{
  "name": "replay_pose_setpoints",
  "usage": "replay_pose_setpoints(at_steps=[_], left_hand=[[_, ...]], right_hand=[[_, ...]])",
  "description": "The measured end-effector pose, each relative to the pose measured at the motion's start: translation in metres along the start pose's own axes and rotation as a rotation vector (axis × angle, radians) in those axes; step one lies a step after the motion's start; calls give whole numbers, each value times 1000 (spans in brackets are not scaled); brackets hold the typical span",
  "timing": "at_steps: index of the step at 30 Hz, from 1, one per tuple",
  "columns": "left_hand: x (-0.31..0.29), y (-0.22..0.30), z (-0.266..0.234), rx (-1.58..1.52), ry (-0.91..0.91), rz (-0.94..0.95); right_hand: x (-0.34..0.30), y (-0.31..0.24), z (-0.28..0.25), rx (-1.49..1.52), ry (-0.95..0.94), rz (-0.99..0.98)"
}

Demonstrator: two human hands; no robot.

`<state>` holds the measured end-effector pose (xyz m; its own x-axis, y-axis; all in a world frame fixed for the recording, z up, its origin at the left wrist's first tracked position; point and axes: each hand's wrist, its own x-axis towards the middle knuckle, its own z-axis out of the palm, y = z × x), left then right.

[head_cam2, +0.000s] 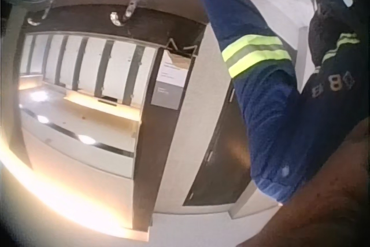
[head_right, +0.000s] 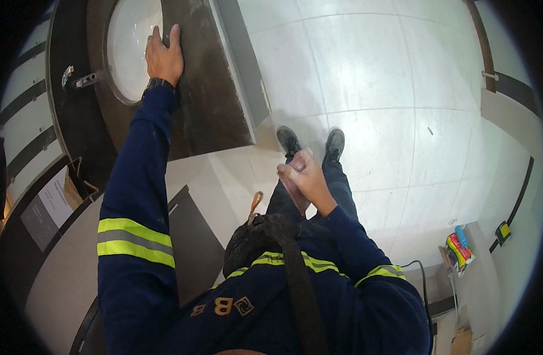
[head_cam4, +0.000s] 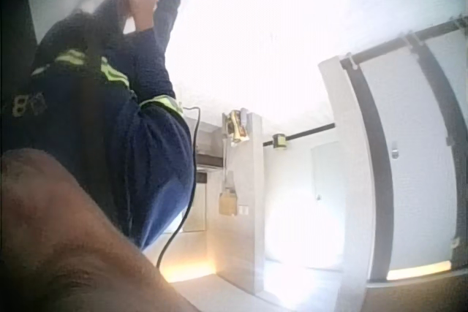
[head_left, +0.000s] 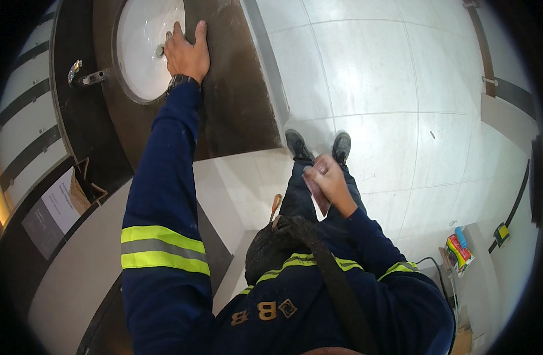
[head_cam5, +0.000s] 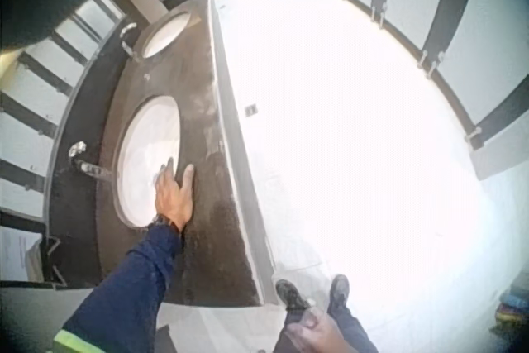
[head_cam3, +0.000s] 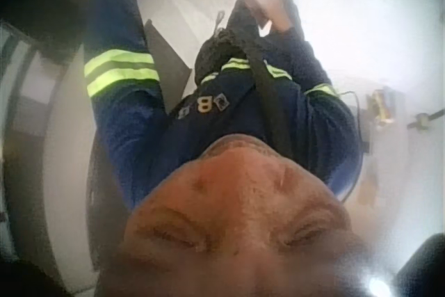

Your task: The person sands the surface and edges of a bathroom countertop using a sanding block. They move along the countertop, sanding different sections including the front edge and the area around the sink basin.

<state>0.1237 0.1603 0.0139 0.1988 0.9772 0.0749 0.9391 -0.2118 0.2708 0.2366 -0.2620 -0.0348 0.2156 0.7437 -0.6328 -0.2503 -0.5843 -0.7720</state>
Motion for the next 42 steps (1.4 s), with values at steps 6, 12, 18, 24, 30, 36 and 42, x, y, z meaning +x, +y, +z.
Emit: replay_pose_setpoints(at_steps=[6,12,18,24,30,36,42], left_hand=[[-2,0,1,6,-15,-10],[-4,1,-2,11,-9,-11],[-4,3,-1,17,-5,-10],[-4,3,-3,36,-17,-22],[-5,7,-3,23,-23,-24],[-4,6,-5,32,-26,-15],[-6,7,-4,27,-16,1]], right_hand=[[45,-80,18,-119,65,-169],[69,-86,26,-158,55,-216],[148,-153,29,-111,65,-217],[90,-81,33,-47,49,-130],[179,-158,31,-39,141,-312],[147,-123,39,20,112,-259],[181,-156,35,-23,156,-310]])
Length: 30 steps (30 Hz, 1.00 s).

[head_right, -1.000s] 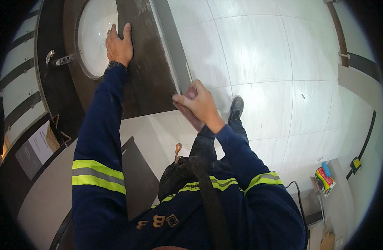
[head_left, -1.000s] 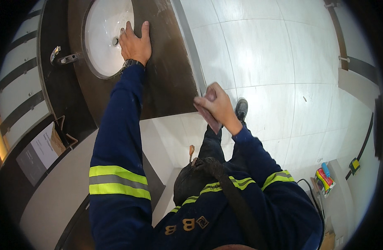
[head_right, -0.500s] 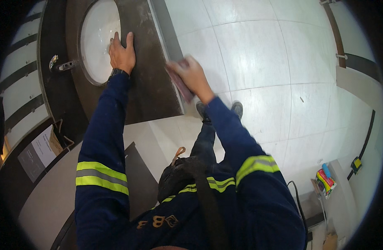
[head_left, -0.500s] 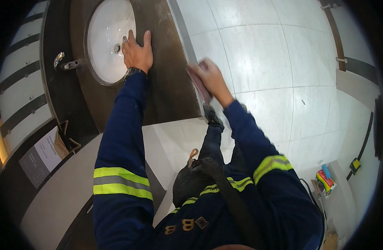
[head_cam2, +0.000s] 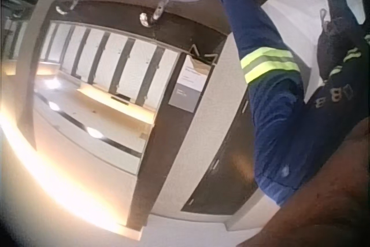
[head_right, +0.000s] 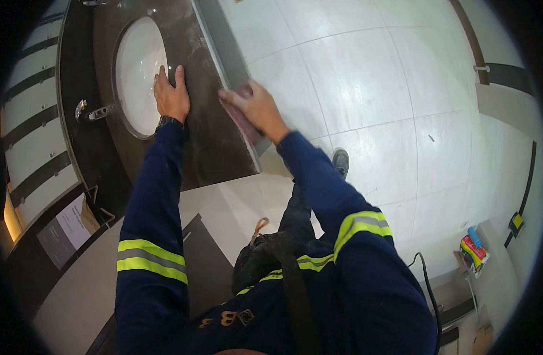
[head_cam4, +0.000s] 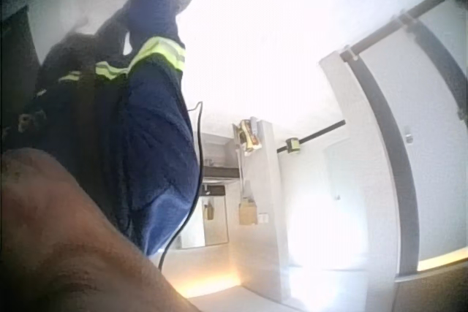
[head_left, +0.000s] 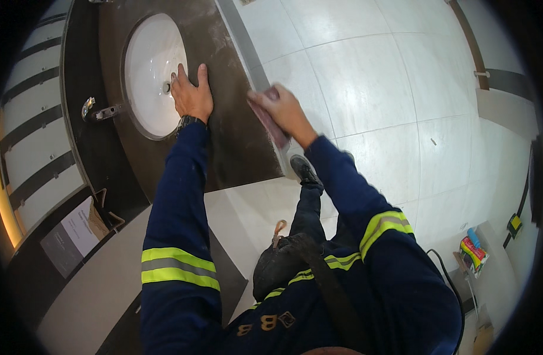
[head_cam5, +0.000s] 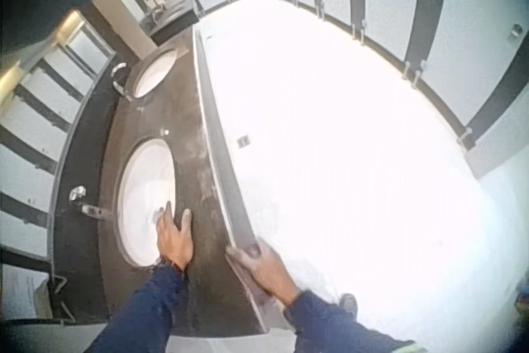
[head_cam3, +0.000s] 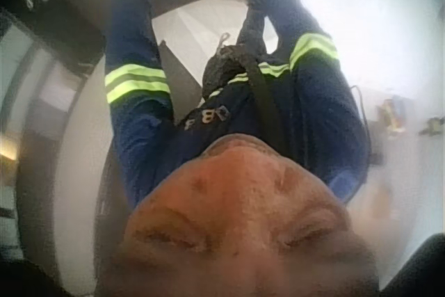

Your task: The person sands the surface and edges of a bathroom countertop using a sanding block. They move along the countertop, sanding different sections including the front edge and the area around the sink basin.

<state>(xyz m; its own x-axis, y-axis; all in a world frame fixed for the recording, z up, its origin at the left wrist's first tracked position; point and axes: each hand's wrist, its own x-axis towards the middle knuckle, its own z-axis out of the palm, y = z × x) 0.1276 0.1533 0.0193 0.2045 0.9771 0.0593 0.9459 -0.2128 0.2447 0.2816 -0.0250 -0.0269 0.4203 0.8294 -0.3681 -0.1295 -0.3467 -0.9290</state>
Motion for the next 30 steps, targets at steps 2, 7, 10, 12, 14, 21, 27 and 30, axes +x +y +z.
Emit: replay_pose_setpoints(at_steps=[2,7,10,12,14,21,27,30], left_hand=[[-2,0,0,-5,7,-4],[0,3,-2,-3,-5,0],[1,2,-1,7,-2,10],[0,-2,0,15,0,11],[0,-3,0,12,2,4],[1,-1,-1,4,-20,0],[1,0,-2,4,-30,-10],[2,1,-1,-2,-37,4]], right_hand=[[-36,26,0,-17,-37,63],[-1,15,-5,-21,-55,69],[19,-18,-7,39,4,18],[-16,4,-3,-7,-9,56],[-49,11,-8,68,-97,111],[11,-22,-2,54,-51,49],[-26,14,-8,-16,-91,66],[20,-8,-1,50,-46,51]])
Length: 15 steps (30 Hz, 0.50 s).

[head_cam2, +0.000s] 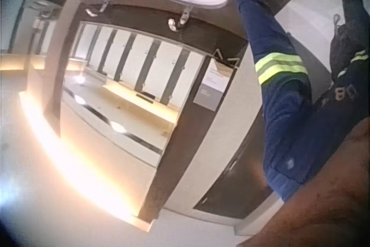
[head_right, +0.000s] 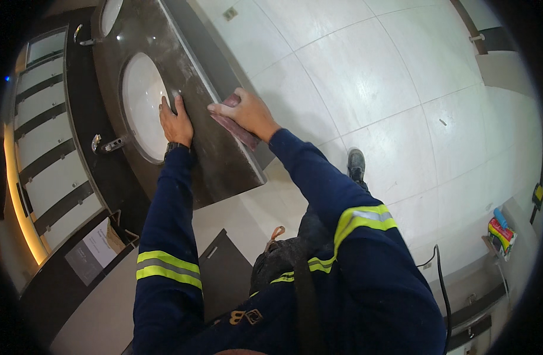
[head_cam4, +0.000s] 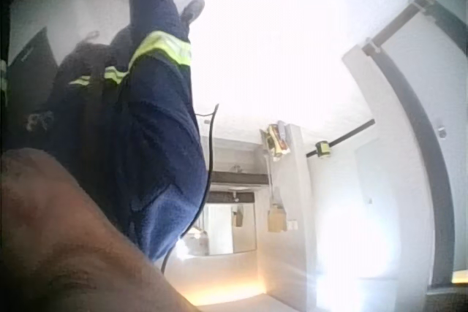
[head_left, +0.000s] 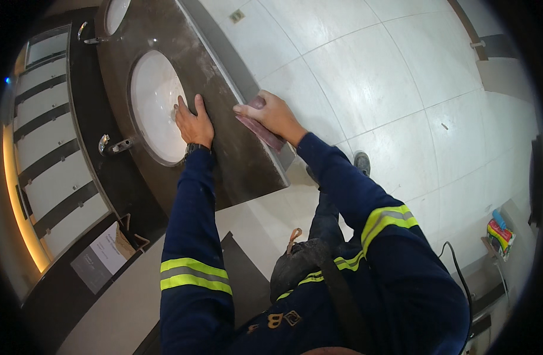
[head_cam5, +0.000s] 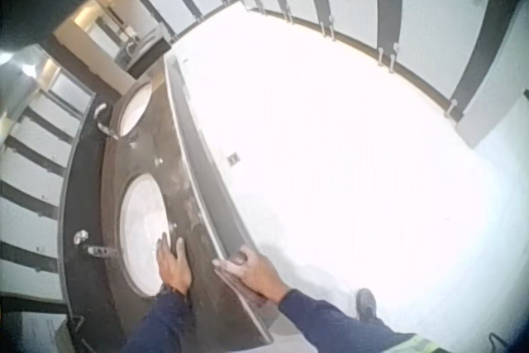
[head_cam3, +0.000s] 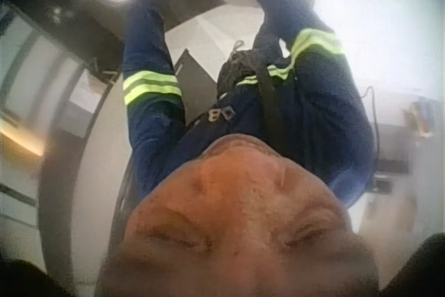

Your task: The person sands the surface and edges of a bathroom countertop using a sanding block. They move along the countertop, sanding different sections including the front edge and the area around the sink basin.

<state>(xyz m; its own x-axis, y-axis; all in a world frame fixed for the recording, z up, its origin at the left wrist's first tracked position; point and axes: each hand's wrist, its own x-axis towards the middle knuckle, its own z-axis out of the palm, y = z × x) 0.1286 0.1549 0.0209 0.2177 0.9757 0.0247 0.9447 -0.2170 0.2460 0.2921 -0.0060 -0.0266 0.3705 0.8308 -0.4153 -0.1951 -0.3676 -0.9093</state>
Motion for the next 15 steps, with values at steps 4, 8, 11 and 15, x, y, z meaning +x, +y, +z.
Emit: replay_pose_setpoints(at_steps=[4,8,11,15], left_hand=[[1,-7,1,3,8,21],[-4,-2,-4,-1,5,9],[0,-2,-3,-3,8,18],[2,-6,1,-11,15,35]], right_hand=[[-39,25,4,22,62,-51],[-53,44,-5,-19,-31,17],[-4,-10,-7,-9,-46,-32],[21,-27,7,96,9,-67]])
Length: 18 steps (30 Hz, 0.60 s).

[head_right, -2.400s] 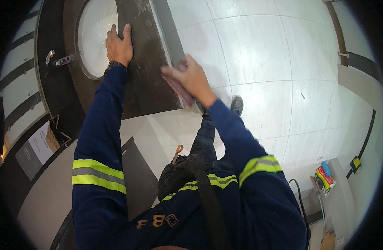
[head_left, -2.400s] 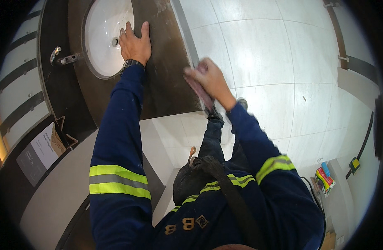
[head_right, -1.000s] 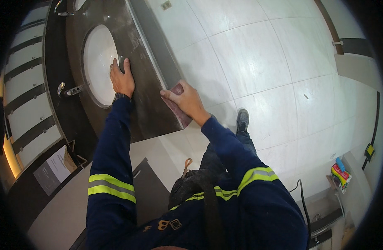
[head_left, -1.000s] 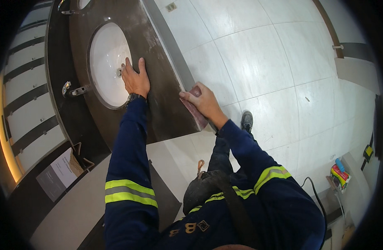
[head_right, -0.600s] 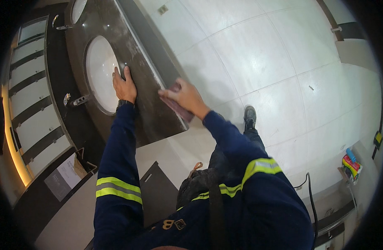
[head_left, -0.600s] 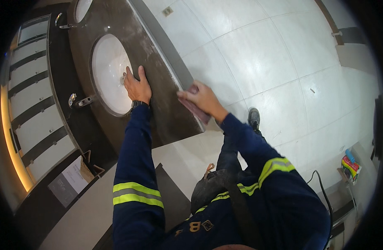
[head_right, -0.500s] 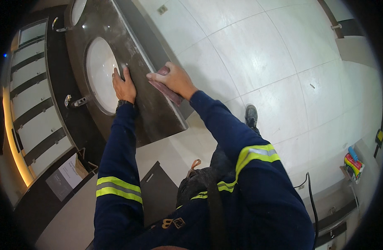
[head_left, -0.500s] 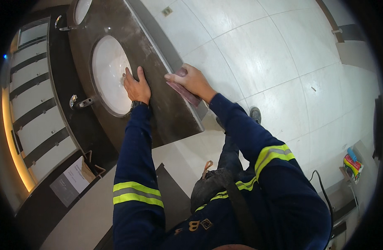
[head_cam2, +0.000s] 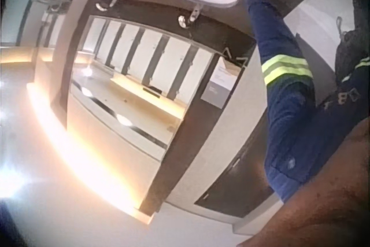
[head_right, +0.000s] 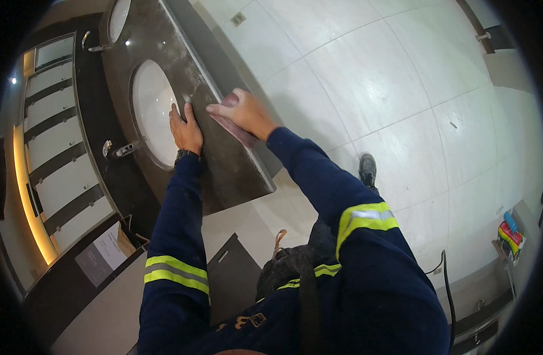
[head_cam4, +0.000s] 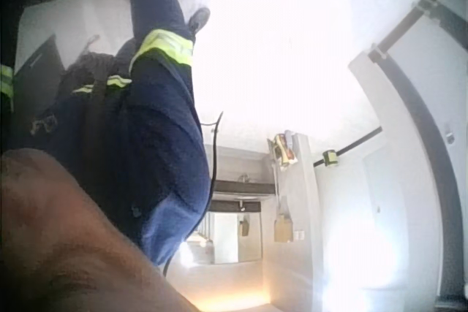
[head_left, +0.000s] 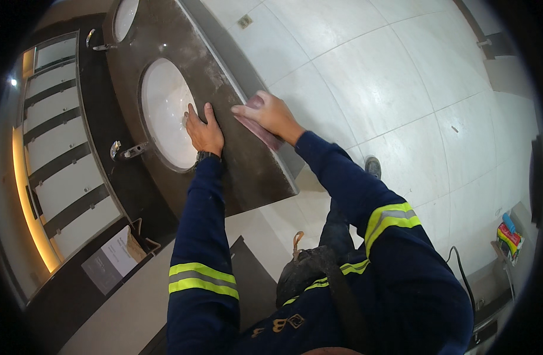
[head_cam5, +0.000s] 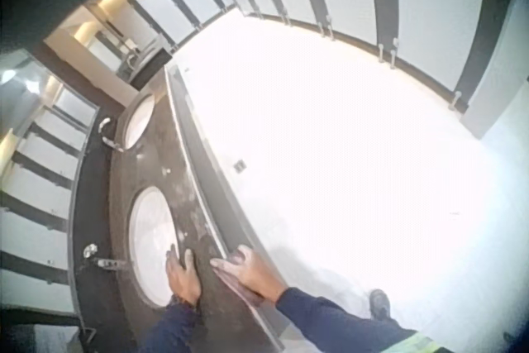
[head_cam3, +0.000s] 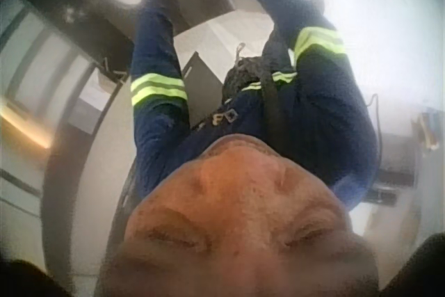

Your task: The person sands the surface and edges of a bathroom countertop using a sanding block. They move along the countertop, sanding different sections including the front edge and the area around the sink basin.

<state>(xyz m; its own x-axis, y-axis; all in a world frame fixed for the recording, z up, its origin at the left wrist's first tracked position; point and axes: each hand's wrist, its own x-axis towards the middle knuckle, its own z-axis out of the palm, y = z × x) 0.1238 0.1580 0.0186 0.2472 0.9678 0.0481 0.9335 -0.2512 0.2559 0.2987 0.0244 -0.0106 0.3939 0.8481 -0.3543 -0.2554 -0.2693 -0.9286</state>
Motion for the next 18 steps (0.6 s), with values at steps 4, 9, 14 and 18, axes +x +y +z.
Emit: replay_pose_setpoints(at_steps=[4,9,14,18], left_hand=[[-5,3,-4,13,-12,-34],[-2,5,-3,8,-14,-21],[-2,2,0,17,-3,-14],[-4,4,-2,4,-6,-28]], right_hand=[[-67,41,-5,-10,-105,74],[33,-3,1,-33,-33,-22],[5,40,17,-9,43,-7],[-10,38,0,3,-220,107]])
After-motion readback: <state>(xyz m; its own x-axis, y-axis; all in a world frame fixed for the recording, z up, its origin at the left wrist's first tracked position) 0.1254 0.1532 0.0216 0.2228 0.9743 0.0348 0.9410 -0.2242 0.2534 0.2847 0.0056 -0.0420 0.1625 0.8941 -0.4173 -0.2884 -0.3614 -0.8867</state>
